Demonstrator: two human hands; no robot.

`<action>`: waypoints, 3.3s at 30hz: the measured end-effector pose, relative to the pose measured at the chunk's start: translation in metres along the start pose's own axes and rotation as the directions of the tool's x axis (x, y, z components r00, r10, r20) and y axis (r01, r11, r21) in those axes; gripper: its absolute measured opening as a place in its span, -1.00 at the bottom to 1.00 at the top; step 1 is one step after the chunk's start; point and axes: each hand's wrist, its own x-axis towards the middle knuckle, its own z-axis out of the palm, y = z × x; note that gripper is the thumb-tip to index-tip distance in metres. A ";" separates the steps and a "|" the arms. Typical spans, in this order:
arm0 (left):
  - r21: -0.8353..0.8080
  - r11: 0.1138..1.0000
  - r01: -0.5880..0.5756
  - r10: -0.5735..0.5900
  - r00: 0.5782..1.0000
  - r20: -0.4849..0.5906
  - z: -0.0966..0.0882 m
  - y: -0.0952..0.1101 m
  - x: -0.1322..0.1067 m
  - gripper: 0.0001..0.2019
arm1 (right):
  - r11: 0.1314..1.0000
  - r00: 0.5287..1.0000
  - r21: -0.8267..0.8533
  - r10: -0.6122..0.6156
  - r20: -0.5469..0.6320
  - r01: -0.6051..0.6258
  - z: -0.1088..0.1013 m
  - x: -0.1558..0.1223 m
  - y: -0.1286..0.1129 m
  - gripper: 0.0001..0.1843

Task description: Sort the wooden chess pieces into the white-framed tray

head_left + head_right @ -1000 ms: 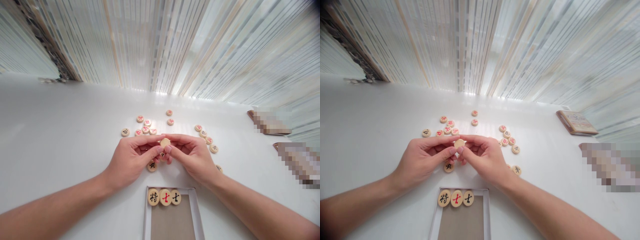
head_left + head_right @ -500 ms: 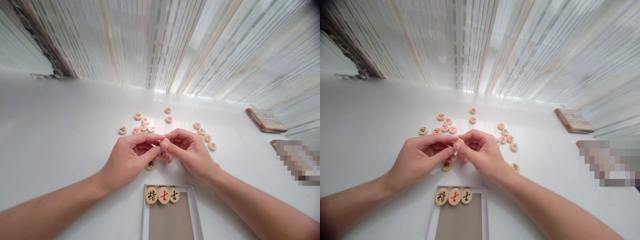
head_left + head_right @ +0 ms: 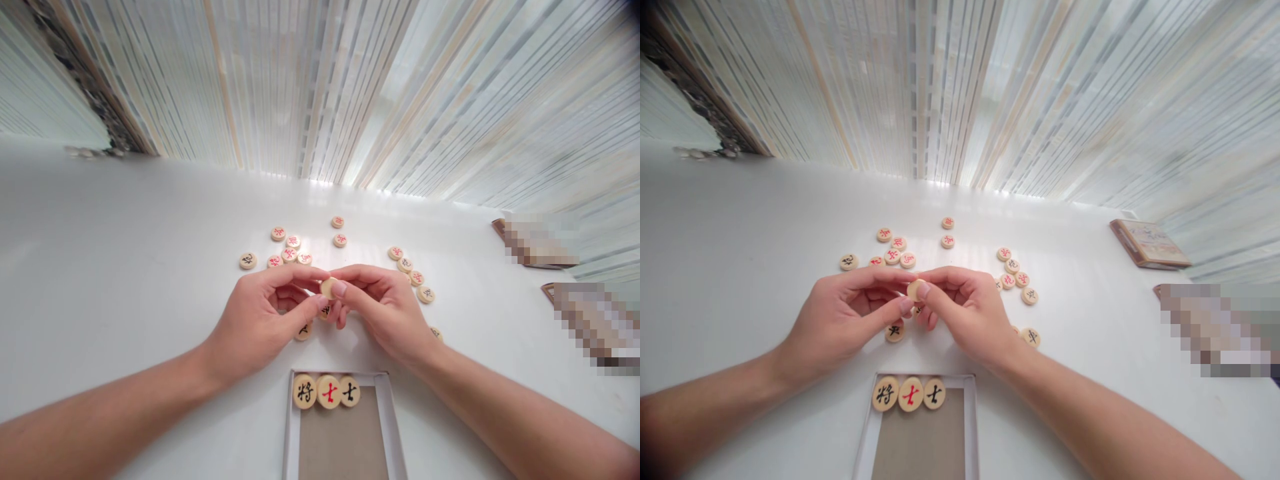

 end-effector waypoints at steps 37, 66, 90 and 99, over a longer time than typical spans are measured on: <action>0.172 0.764 -0.622 0.622 0.781 0.063 -0.004 -0.021 0.004 -0.83 | 0.519 0.881 -0.720 -0.359 0.307 0.462 -0.016 -0.030 -0.044 -0.77; 0.230 0.831 -0.506 0.500 0.862 0.089 -0.004 -0.015 0.002 -0.79 | 0.463 0.853 -0.718 -0.323 0.409 0.520 -0.026 -0.082 -0.001 -0.76; 0.305 0.810 -0.500 0.522 0.853 0.013 -0.004 -0.008 0.005 -0.79 | 0.579 0.922 -0.738 -0.356 0.153 0.347 -0.052 -0.063 -0.014 -0.71; 0.445 0.786 -0.428 0.503 0.862 -0.059 -0.035 0.023 0.038 -0.83 | 0.993 0.980 -0.035 -0.114 -0.164 0.110 -0.044 0.021 -0.074 -0.68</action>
